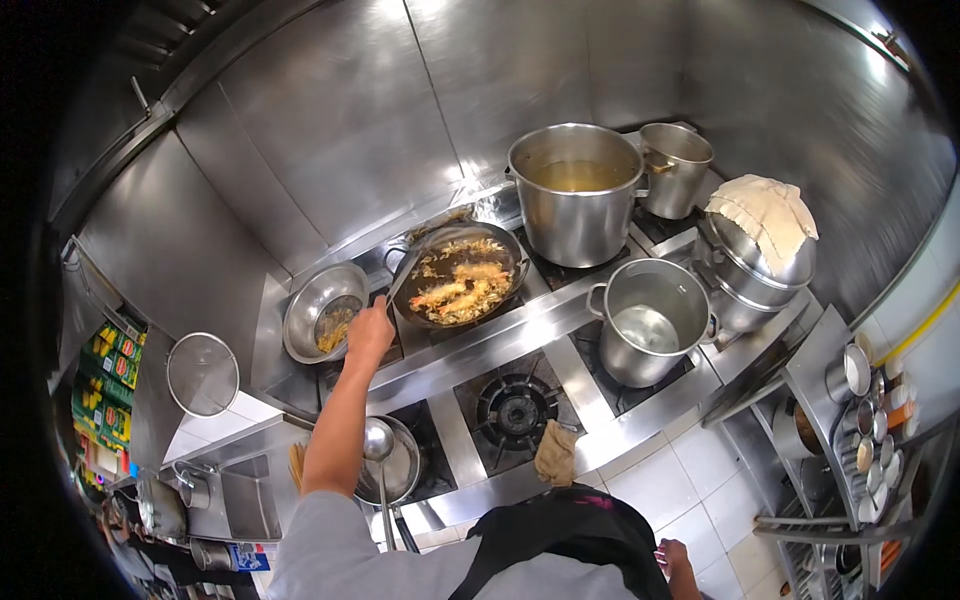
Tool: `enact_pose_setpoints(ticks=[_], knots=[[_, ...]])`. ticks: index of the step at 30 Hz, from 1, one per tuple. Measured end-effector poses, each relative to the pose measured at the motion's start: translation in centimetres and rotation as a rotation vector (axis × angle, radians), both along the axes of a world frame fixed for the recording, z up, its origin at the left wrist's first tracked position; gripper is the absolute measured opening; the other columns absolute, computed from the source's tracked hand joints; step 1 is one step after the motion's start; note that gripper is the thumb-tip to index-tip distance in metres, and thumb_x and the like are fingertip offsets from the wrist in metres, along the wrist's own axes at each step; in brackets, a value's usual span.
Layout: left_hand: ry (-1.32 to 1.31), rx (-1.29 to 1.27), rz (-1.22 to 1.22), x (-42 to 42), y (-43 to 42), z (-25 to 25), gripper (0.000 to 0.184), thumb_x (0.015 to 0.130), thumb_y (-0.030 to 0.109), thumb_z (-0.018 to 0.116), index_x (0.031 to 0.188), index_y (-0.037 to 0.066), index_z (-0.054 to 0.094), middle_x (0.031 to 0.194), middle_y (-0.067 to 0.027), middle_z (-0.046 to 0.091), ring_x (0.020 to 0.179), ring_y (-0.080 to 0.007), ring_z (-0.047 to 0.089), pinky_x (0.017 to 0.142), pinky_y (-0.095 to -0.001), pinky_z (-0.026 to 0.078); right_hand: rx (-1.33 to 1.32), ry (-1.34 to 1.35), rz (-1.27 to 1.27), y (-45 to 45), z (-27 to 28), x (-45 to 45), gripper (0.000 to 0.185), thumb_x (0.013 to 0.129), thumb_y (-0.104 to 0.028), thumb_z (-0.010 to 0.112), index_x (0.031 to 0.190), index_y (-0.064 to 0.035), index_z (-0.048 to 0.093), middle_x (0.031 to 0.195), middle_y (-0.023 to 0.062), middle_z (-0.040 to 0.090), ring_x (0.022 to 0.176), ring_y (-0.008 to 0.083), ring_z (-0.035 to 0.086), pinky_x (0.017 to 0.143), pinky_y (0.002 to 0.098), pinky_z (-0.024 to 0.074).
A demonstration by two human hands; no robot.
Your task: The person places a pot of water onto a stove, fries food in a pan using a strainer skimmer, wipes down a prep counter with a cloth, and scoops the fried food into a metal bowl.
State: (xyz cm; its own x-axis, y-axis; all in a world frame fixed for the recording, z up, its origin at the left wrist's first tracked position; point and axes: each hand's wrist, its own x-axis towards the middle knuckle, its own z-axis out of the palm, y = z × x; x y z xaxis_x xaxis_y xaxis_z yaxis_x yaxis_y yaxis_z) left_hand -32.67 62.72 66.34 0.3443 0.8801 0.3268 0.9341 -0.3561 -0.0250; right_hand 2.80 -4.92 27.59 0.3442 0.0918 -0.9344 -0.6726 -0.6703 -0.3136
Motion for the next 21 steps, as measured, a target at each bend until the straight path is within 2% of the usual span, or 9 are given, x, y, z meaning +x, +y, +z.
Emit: enact_pose_setpoints(ticks=[2,4,6,7,11,15,17,18,21], knots=[[-0.009,0.01,0.009,1.0,0.8,1.0,0.019,0.081,0.007,0.05,0.098,0.002,0.055,0.077,-0.0224,0.066,0.072,-0.0399,0.066,0.061,-0.0498,0.053,0.022,0.003,-0.014,1.7,4.3,-0.4,0.01,0.086,-0.02,0.054,0.091,-0.0111,0.051,0.084,0.0069,0.055,0.076,0.0242,0.057,0.065,0.0428,0.0454],[0.067,0.048,-0.037,2.0,2.7,0.8,0.03,0.083,0.009,0.049,0.112,0.004,0.055,0.076,-0.02,0.066,0.069,-0.0367,0.067,0.059,-0.0473,0.053,0.044,0.002,-0.028,2.4,5.7,-0.1,0.011,0.086,-0.019,0.055,0.091,-0.0102,0.051,0.085,0.0073,0.055,0.076,0.0249,0.057,0.065,0.0435,0.0464],[0.131,0.063,-0.081,3.1,4.4,0.4,0.036,0.085,0.01,0.048,0.12,0.007,0.052,0.077,-0.0184,0.066,0.068,-0.0345,0.067,0.058,-0.0456,0.054,0.184,-0.143,0.398,2.2,4.9,1.1,0.013,0.086,-0.019,0.055,0.093,-0.0075,0.051,0.088,0.0086,0.056,0.078,0.0267,0.058,0.066,0.0452,0.0492],[0.199,0.08,-0.13,3.5,5.2,0.3,0.043,0.086,0.01,0.047,0.129,0.01,0.048,0.077,-0.0168,0.066,0.067,-0.0323,0.067,0.057,-0.044,0.054,0.183,-0.148,0.398,2.4,4.9,1.4,0.013,0.086,-0.019,0.055,0.093,-0.0075,0.051,0.088,0.0086,0.056,0.078,0.0267,0.058,0.066,0.0452,0.0492],[0.33,0.108,-0.233,4.2,7.0,0.9,0.051,0.088,0.01,0.046,0.137,0.02,0.042,0.084,-0.015,0.065,0.068,-0.03,0.067,0.056,-0.0417,0.054,0.116,-0.122,0.05,4.6,5.8,1.7,0.018,0.092,-0.023,0.05,0.098,-0.0072,0.052,0.09,0.0095,0.056,0.081,0.0253,0.058,0.067,0.0423,0.0525],[0.403,0.125,-0.281,3.2,9.2,0.5,0.049,0.092,0.011,0.043,0.14,0.021,0.038,0.089,-0.0157,0.065,0.068,-0.0297,0.067,0.057,-0.0412,0.054,0.119,-0.135,0.029,4.9,6.7,0.6,0.017,0.09,-0.023,0.052,0.099,-0.0087,0.052,0.089,0.0085,0.055,0.083,0.0242,0.058,0.067,0.042,0.0504],[0.418,0.119,-0.257,2.8,9.9,0.3,0.05,0.091,0.011,0.043,0.14,0.021,0.037,0.089,-0.0158,0.065,0.068,-0.0296,0.067,0.057,-0.0412,0.054,0.072,-0.185,0.22,4.4,7.4,-0.4,0.017,0.086,-0.022,0.055,0.1,-0.0107,0.053,0.089,0.0071,0.055,0.081,0.023,0.056,0.068,0.042,0.0473],[0.428,0.114,-0.229,2.6,10.1,0.3,0.051,0.091,0.011,0.044,0.14,0.021,0.037,0.089,-0.0159,0.065,0.068,-0.0295,0.067,0.057,-0.0412,0.054,0.193,-0.201,0.287,2.9,5.2,-0.6,0.015,0.083,-0.021,0.057,0.095,-0.0115,0.054,0.086,0.0059,0.055,0.08,0.0215,0.054,0.069,0.0422,0.0451],[0.435,0.116,-0.191,1.7,10.5,0.4,0.051,0.09,0.011,0.044,0.14,0.022,0.038,0.089,-0.0158,0.065,0.069,-0.03,0.067,0.057,-0.0416,0.054,0.128,-0.122,0.177,-0.2,1.8,-1.6,0.01,0.083,-0.019,0.057,0.087,-0.011,0.053,0.079,0.0055,0.054,0.07,0.0196,0.051,0.061,0.0388,0.0426]])
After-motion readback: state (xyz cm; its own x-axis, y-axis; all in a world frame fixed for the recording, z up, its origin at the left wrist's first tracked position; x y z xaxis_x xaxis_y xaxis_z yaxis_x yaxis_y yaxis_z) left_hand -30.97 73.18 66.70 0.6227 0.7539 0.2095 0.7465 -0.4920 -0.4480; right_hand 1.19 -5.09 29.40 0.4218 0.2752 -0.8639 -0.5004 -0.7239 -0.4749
